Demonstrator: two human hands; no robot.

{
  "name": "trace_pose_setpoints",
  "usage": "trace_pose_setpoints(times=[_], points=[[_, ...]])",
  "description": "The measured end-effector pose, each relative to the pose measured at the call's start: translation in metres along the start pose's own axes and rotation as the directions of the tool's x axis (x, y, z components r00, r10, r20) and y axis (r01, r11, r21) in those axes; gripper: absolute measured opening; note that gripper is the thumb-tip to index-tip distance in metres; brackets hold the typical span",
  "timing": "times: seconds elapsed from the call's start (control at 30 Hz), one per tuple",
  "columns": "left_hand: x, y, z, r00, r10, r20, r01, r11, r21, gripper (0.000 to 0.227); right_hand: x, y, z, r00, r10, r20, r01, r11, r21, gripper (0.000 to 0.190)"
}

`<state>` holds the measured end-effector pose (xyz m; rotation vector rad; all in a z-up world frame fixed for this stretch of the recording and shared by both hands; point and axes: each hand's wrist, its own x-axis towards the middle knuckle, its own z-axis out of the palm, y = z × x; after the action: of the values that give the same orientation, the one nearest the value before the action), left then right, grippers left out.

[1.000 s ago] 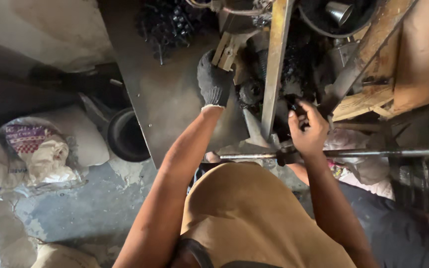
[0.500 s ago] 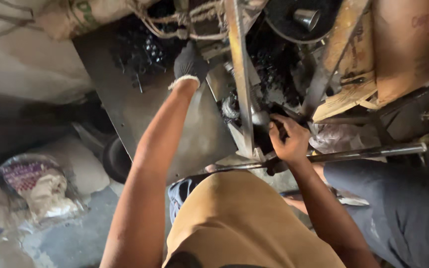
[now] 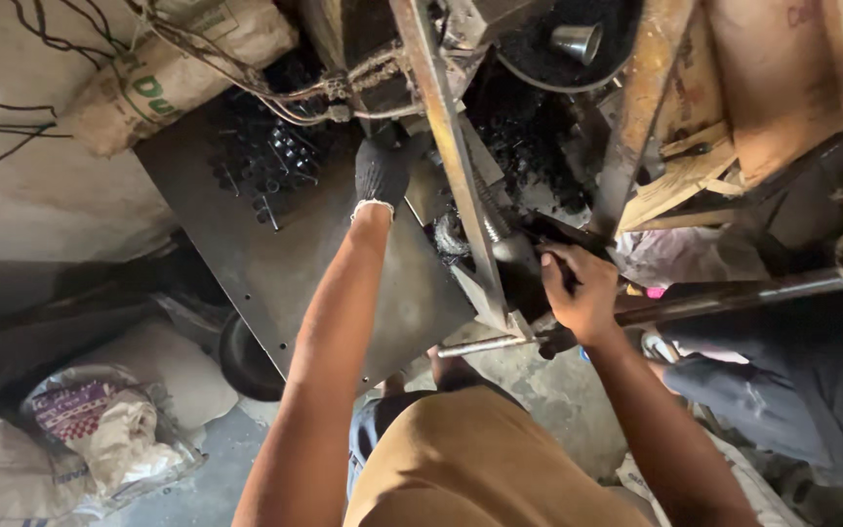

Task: The person operates a manual press machine by placing small metal pieces into a mold, pulling a lever to activate the press, and removing the formed parts. The person repeats this cycle multiple times, handling the metal pieces and the lever throughout.

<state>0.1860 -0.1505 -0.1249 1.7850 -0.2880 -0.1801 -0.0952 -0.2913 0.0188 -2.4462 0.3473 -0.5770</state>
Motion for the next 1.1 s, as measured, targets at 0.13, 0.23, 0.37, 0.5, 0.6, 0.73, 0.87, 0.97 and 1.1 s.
trace_pose_setpoints(times=[0.13,0.23,0.37,0.5,0.6,0.73,0.87,0.97,1.1], points=[[0.001,-0.011,0.004,0.992,-0.112,0.065,0.119,0.988,-0.099,0.041,-0.007,0.007,0.001,0.998,0.047,-0.036,-0.047,0.999,0.002,0.014],[0.000,-0.021,0.009,0.994,-0.092,0.066,0.098,0.992,-0.083,0.044,-0.007,0.013,0.003,0.997,0.047,-0.054,-0.045,0.998,0.036,0.014],[-0.038,-0.040,0.011,0.995,-0.066,0.073,0.090,0.913,-0.398,0.054,-0.014,0.020,-0.005,0.992,0.124,-0.010,-0.109,0.904,0.412,0.018],[-0.120,-0.048,-0.023,0.995,0.014,0.102,-0.004,0.995,-0.102,0.047,-0.049,0.024,-0.048,0.975,0.194,-0.107,-0.050,0.664,0.746,0.027],[-0.190,-0.036,-0.061,0.985,0.020,0.174,-0.022,1.000,0.009,0.041,-0.082,0.035,-0.104,0.935,-0.095,-0.341,0.201,0.936,0.290,0.021],[-0.267,-0.011,-0.092,0.996,-0.090,0.021,0.089,0.995,0.043,0.034,-0.076,0.086,-0.149,0.824,-0.567,-0.029,0.544,0.803,-0.243,0.030],[-0.314,0.000,-0.093,0.959,-0.259,-0.113,0.238,0.956,-0.170,0.035,-0.081,0.176,-0.117,0.799,-0.598,0.067,0.589,0.753,-0.294,0.034],[-0.330,-0.004,-0.083,0.929,-0.321,-0.186,0.242,0.904,-0.352,0.035,-0.112,0.236,-0.050,0.976,-0.211,-0.046,0.204,0.970,-0.135,0.065],[-0.332,-0.007,-0.078,0.928,-0.291,-0.231,0.210,0.923,-0.321,0.031,-0.171,0.231,0.065,0.622,0.321,0.714,-0.710,0.616,0.341,0.039]])
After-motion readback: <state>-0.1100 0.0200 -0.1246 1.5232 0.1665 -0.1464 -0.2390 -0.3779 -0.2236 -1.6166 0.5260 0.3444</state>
